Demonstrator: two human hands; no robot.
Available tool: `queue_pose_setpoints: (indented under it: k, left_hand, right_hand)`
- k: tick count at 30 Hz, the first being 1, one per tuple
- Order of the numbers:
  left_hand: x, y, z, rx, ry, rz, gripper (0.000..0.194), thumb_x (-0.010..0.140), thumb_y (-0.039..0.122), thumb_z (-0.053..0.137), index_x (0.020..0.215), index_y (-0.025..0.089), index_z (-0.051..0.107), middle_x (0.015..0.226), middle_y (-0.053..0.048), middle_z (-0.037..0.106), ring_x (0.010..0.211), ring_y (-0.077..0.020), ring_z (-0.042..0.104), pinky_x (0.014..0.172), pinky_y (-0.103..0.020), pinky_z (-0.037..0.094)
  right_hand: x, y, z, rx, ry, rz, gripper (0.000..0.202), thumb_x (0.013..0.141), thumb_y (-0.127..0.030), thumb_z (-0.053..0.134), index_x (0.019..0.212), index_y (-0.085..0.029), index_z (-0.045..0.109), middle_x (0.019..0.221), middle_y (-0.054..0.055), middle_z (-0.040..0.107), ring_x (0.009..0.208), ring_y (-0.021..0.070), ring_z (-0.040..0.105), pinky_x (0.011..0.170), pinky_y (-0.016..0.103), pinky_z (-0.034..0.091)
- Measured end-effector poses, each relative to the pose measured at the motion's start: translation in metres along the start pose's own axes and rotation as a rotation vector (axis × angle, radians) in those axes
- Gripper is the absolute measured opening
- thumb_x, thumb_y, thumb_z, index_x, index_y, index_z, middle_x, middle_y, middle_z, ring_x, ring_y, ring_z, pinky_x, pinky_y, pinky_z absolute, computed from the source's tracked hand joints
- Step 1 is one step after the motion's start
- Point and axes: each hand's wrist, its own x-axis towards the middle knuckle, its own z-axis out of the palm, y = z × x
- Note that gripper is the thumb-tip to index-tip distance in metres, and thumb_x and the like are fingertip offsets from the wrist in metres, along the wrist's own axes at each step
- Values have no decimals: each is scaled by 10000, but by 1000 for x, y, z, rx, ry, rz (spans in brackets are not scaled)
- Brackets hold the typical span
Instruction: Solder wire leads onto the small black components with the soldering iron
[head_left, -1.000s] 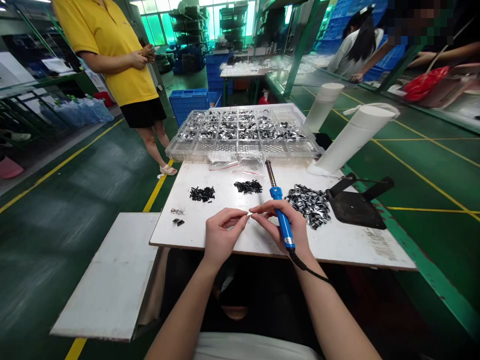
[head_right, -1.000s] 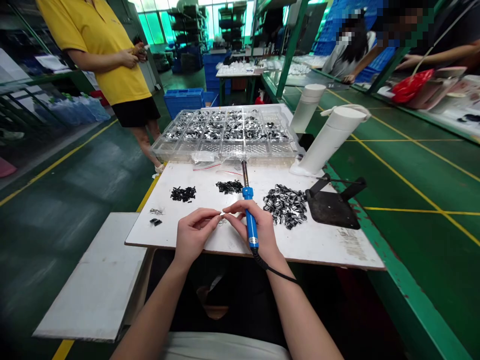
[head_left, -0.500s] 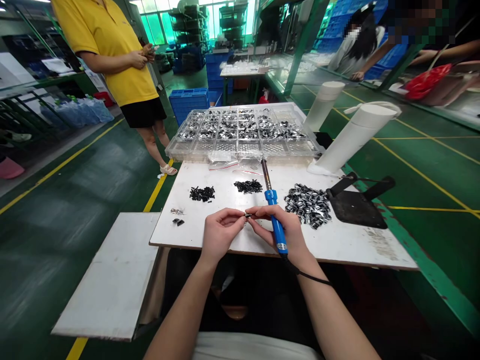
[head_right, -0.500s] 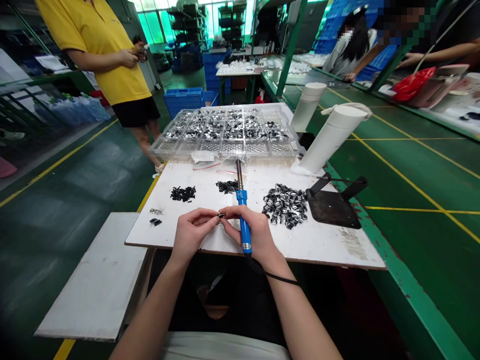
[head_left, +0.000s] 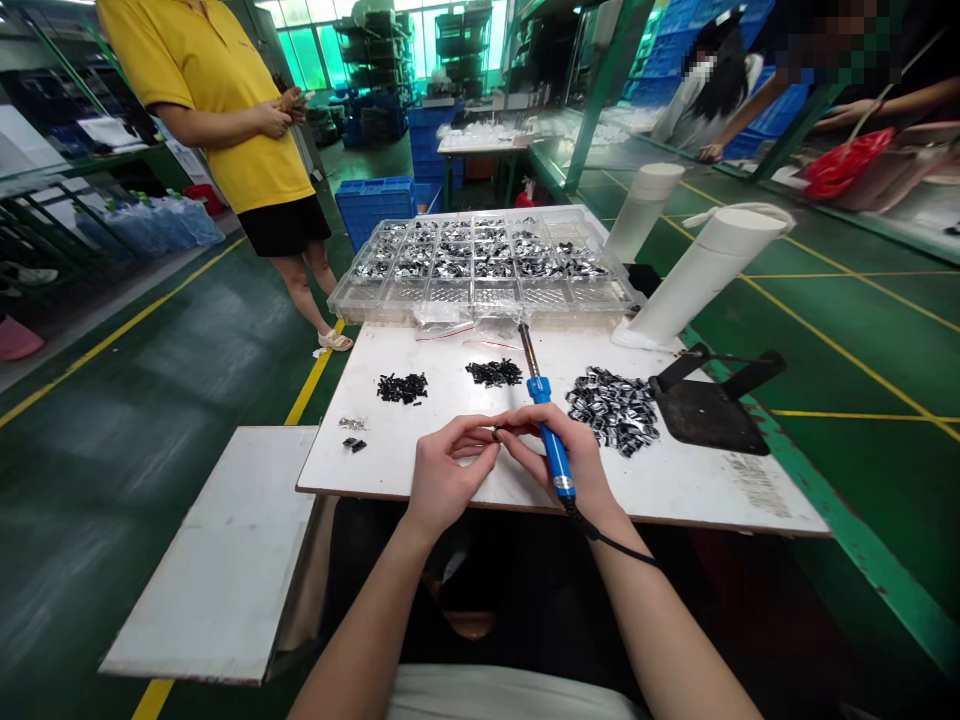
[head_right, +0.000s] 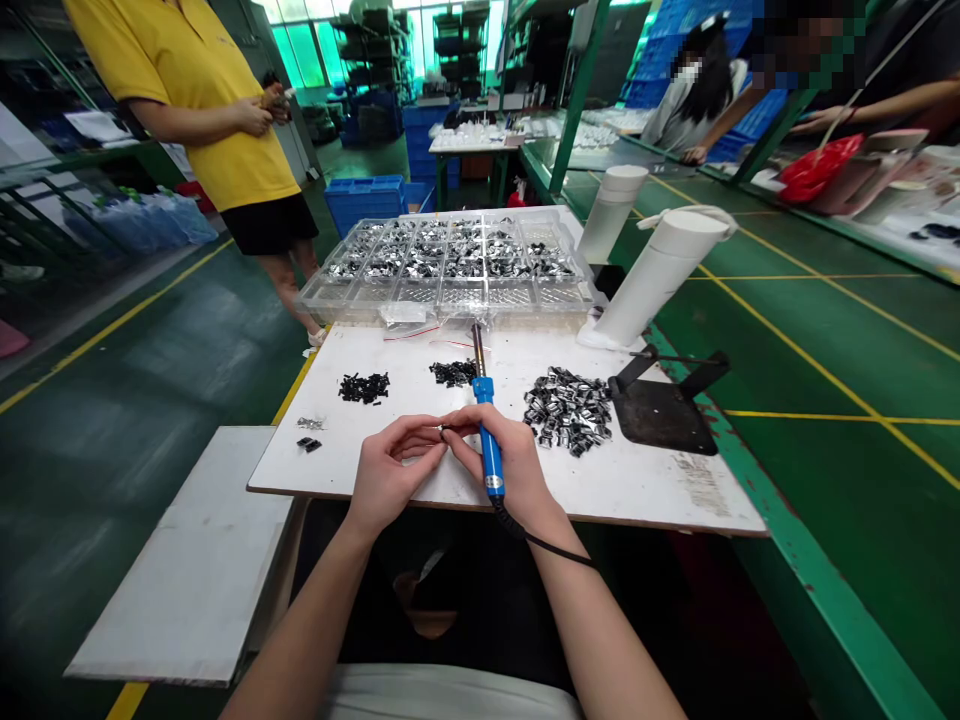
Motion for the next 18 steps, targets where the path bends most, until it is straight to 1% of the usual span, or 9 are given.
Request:
queue_pose_setpoints:
  k: [2, 5, 8, 10, 12, 13, 15, 16, 18]
  left_hand:
    - [0, 0, 0, 18, -15, 49, 272, 834, 161, 722, 1101, 189, 761, 946, -51, 787, 874, -174, 764, 855, -286, 636]
    - [1, -1, -1, 53, -3, 95, 239, 832, 161, 719, 1056, 193, 797, 956, -55, 790, 865, -180, 760, 832, -288, 640]
    - [2, -3, -2, 7, 0, 22, 227, 808, 176, 748, 1026, 187, 813, 947, -59, 798, 863, -188, 763, 830, -288, 639]
    - [4, -4, -3, -46, 23, -62, 247, 768, 202, 797, 1013, 178, 819, 915, -60, 800, 838, -187, 761, 828, -286, 636]
    - [5, -5, -4, -72, 57, -131, 284, 720, 227, 845, 998, 175, 825, 861, -53, 795, 803, -180, 753, 811, -279, 632]
    - [6, -5, -4, -74, 72, -155, 300, 703, 237, 860, 994, 176, 827, 840, -50, 791, 789, -176, 748, 803, -275, 629]
    - [7, -5, -5, -69, 84, -185, 319, 689, 248, 871, 998, 182, 829, 827, -46, 787, 782, -170, 742, 799, -271, 624]
    - [7, -5, -5, -67, 85, -195, 324, 687, 250, 872, 1002, 183, 830, 830, -47, 787, 784, -170, 741, 802, -273, 623]
    - [7, -4, -6, -68, 83, -211, 335, 684, 252, 874, 1009, 182, 830, 834, -50, 787, 787, -174, 743, 808, -282, 623]
  right_hand:
    - [0, 1, -1, 16, -8, -2, 161, 893, -230, 728, 1026, -260, 641, 1018, 32, 768, 846, 178, 766, 788, 301, 638]
    - [-1, 1, 0, 52, -49, 20, 216, 907, -239, 714, 1110, -272, 647, 1076, 44, 763, 856, 181, 761, 807, 322, 635]
    - [-1, -2, 1, 37, -61, 39, 218, 919, -252, 701, 1132, -263, 651, 1066, 55, 764, 863, 186, 756, 817, 337, 627]
    - [0, -6, 2, 78, -7, 48, 151, 949, -272, 662, 1097, -252, 639, 1060, 65, 775, 873, 194, 759, 793, 340, 623]
    - [3, -10, -1, 217, 94, 67, 106, 983, -303, 611, 1074, -249, 607, 1061, 77, 787, 864, 205, 767, 737, 339, 622]
    - [5, -12, -4, 306, 145, 81, 122, 993, -324, 595, 1088, -248, 591, 1044, 81, 794, 839, 211, 772, 688, 332, 620]
    - [9, -14, -13, 449, 219, 116, 231, 991, -373, 594, 1181, -242, 572, 935, 77, 806, 709, 213, 767, 553, 305, 593]
    - [10, -14, -19, 479, 242, 136, 306, 991, -404, 589, 1244, -234, 565, 836, 61, 802, 596, 202, 740, 464, 279, 551]
    - [13, -13, -33, 458, 289, 169, 448, 993, -474, 566, 1354, -209, 551, 582, -5, 720, 345, 157, 589, 331, 244, 434]
